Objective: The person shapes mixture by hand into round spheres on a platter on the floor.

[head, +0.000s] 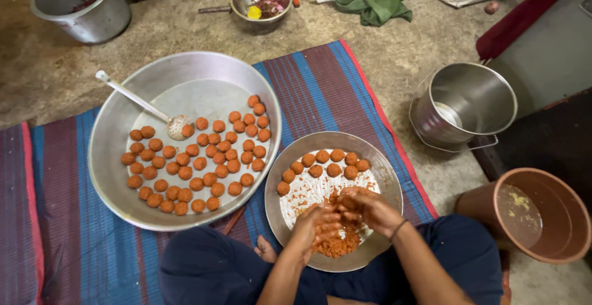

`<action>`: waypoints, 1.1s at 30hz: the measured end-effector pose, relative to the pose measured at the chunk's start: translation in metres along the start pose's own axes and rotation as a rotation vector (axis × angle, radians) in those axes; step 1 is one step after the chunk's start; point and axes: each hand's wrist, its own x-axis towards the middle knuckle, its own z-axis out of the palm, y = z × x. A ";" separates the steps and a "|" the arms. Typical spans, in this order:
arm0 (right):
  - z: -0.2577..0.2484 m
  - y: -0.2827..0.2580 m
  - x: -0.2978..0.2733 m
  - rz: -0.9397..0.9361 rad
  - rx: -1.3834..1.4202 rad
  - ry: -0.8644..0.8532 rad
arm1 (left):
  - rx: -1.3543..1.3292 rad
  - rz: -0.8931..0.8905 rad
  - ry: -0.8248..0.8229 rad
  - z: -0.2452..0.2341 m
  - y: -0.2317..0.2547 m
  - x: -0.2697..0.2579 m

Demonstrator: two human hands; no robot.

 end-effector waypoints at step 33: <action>-0.008 0.010 -0.011 0.047 0.119 0.029 | 1.905 0.542 0.394 -0.054 -0.030 0.152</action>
